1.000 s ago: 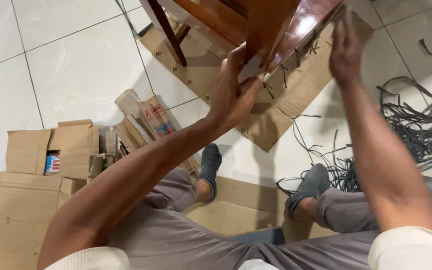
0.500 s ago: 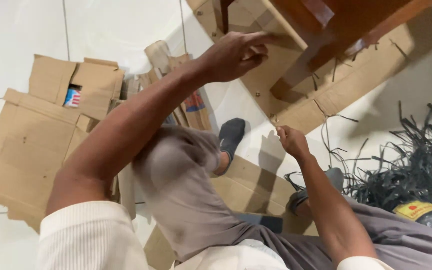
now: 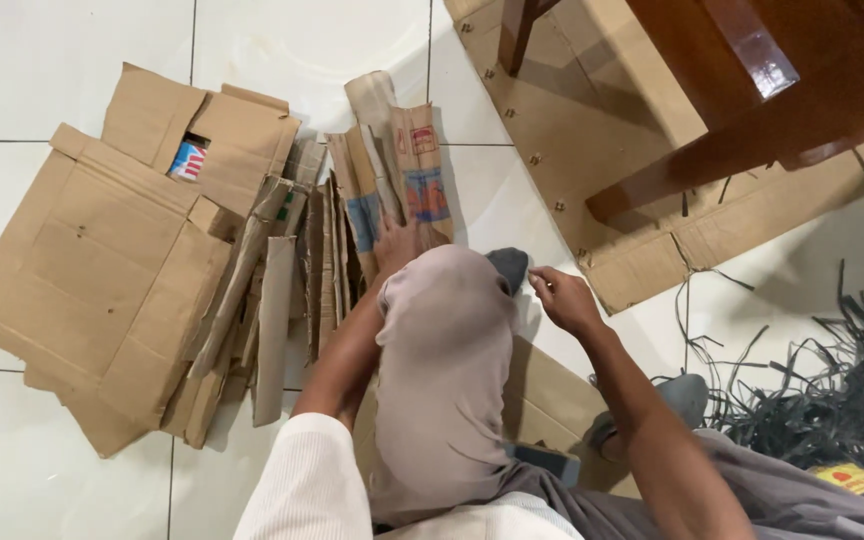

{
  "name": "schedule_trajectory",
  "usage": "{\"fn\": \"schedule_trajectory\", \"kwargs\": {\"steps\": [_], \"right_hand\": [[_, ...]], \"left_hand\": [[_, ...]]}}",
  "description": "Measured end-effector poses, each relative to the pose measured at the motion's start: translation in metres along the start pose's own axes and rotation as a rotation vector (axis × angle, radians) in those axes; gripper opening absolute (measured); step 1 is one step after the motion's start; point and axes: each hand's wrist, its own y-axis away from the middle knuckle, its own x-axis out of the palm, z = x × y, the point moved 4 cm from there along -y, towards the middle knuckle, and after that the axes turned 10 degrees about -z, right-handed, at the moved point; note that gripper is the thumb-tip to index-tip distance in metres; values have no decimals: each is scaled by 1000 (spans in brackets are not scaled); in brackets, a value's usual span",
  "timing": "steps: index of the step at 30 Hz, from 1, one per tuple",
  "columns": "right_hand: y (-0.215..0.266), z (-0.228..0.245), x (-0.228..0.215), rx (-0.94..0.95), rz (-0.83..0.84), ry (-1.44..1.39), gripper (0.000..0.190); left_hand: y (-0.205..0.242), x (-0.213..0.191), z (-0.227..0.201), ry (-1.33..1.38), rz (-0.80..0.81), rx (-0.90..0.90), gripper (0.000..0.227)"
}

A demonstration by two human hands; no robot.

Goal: The person wraps chair legs with cardboard and secures them with plastic ties.

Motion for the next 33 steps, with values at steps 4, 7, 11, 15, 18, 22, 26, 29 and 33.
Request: {"fn": "schedule_trajectory", "kwargs": {"steps": [4, 7, 11, 15, 18, 22, 26, 29, 33], "right_hand": [[3, -8, -6, 20, -3, -1, 34], [5, -18, -7, 98, -9, -66, 34], [-1, -16, -24, 124, -80, -161, 34], [-16, -2, -44, 142, -191, -310, 34], [-19, 2, -52, 175, -234, -394, 34], [-13, 2, -51, 205, -243, -411, 34], [-4, -14, -36, 203, -232, -401, 34], [2, -15, -30, 214, -200, -342, 35], [8, -24, -19, 256, -148, -327, 36]], "left_hand": [[7, 3, 1, -63, 111, 8, 24], [-14, 2, -12, 49, 36, 2, 30], [-71, -38, -59, 135, 125, 206, 18], [-120, -57, -99, 258, 172, 535, 40], [-121, -70, -125, 154, 255, 713, 34], [-90, -72, -130, 202, 294, 739, 38], [-71, 3, -98, 250, 316, 769, 32], [-57, 34, -87, 369, 356, 811, 37], [-44, 57, -82, 295, 446, 824, 34]]}}
